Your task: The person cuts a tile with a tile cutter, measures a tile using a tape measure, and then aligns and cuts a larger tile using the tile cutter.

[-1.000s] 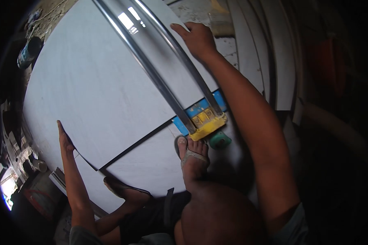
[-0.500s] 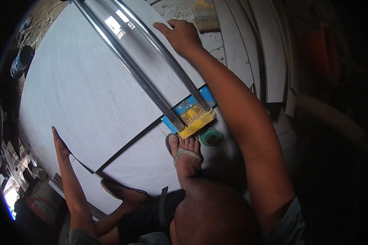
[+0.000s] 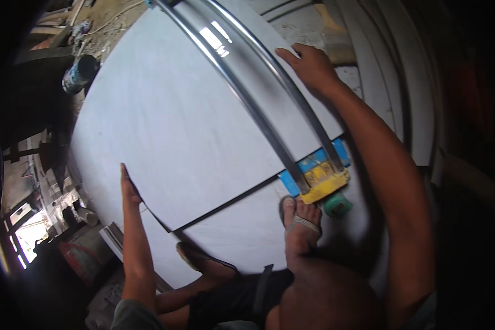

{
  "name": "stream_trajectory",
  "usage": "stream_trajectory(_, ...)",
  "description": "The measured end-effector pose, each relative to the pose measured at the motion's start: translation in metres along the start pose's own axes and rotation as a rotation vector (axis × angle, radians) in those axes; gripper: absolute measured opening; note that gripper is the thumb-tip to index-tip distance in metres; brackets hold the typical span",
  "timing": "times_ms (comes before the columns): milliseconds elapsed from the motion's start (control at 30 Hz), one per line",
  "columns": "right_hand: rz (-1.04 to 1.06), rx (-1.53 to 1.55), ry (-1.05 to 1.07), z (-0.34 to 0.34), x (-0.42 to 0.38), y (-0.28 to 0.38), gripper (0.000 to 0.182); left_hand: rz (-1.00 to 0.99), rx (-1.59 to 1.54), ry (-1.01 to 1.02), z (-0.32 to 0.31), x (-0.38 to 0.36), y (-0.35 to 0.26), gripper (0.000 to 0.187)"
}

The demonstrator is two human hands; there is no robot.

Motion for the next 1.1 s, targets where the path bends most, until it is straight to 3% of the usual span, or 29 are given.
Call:
stream_trajectory(67,-0.137,0.058,0.057,-0.001,-0.002,-0.006,0.077,-0.061,0.008,0.014,-0.005,-0.003,-0.009,0.067)
stream_trajectory(167,-0.153,0.065,0.058,-0.001,-0.002,-0.007,0.083,-0.079,-0.027,0.083,0.004,0.011,0.001,0.067)
stream_trajectory(367,-0.139,0.018,0.012,0.002,-0.004,-0.004,0.084,-0.067,-0.034,0.113,0.007,0.013,0.006,0.071)
stream_trajectory(467,-0.092,0.017,-0.002,0.002,-0.005,0.0,0.067,-0.046,-0.044,0.11,0.003,0.008,0.006,0.073)
stream_trajectory(567,-0.121,0.071,0.062,-0.001,-0.001,-0.006,0.084,-0.064,-0.022,0.117,0.013,0.019,0.013,0.075)
stream_trajectory(767,-0.142,0.066,0.05,-0.002,-0.002,-0.009,0.085,0.014,-0.008,0.049,0.017,0.018,0.017,0.073)
stream_trajectory(1100,-0.146,0.053,0.032,-0.001,-0.005,-0.004,0.084,-0.045,0.01,0.085,0.002,0.004,0.004,0.074)
Point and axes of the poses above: each hand's wrist, its own x-axis towards the middle knuckle, its own z-axis out of the back of the hand, y = z × x, the point moved 9 cm from there along x, towards the middle knuckle, and after that the axes turned 12 degrees about x, right-handed, at the moved point
